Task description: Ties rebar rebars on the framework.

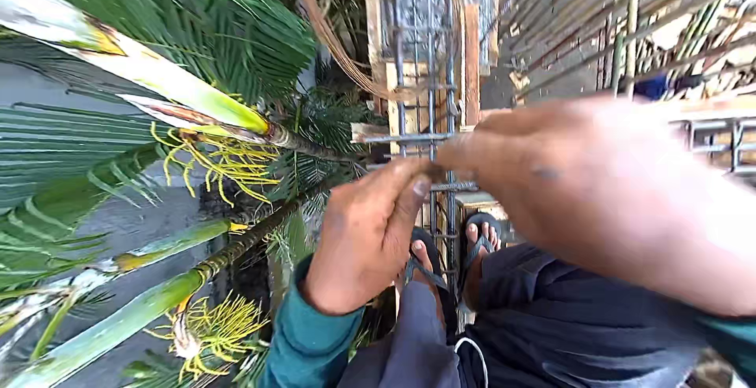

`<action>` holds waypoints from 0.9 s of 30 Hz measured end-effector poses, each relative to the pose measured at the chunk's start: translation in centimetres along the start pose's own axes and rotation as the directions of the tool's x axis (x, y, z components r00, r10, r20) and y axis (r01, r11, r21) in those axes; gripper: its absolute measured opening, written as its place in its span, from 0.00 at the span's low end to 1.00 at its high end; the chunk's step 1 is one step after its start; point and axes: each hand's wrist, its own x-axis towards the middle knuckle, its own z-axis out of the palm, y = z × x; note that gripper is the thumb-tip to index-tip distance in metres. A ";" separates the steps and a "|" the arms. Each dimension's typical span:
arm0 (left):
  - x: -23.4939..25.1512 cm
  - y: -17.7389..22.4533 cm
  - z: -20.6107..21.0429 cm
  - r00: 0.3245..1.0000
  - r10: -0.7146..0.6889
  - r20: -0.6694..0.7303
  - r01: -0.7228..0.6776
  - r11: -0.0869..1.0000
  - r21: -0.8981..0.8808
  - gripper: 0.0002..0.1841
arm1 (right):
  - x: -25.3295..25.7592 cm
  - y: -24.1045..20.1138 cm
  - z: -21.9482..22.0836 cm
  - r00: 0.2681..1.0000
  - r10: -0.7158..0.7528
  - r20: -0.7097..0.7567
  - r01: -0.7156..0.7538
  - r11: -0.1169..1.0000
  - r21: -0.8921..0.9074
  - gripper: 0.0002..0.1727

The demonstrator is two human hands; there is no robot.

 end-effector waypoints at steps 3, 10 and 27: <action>-2.7 -1.7 -0.1 0.970 -0.235 -0.054 0.234 0.972 -0.031 0.15 | 2.6 -2.7 3.8 1.000 0.010 0.020 -0.011 0.999 0.033 0.10; -10.0 -6.2 0.9 0.765 -0.534 -0.360 0.442 0.842 -0.309 0.17 | 7.7 -1.3 7.8 0.966 -0.071 0.250 -0.006 0.956 0.295 0.13; -16.4 -11.2 0.9 0.699 -0.666 -0.259 0.451 0.692 -0.563 0.18 | 10.5 -0.1 9.2 0.867 -0.051 0.496 -0.122 0.943 0.308 0.17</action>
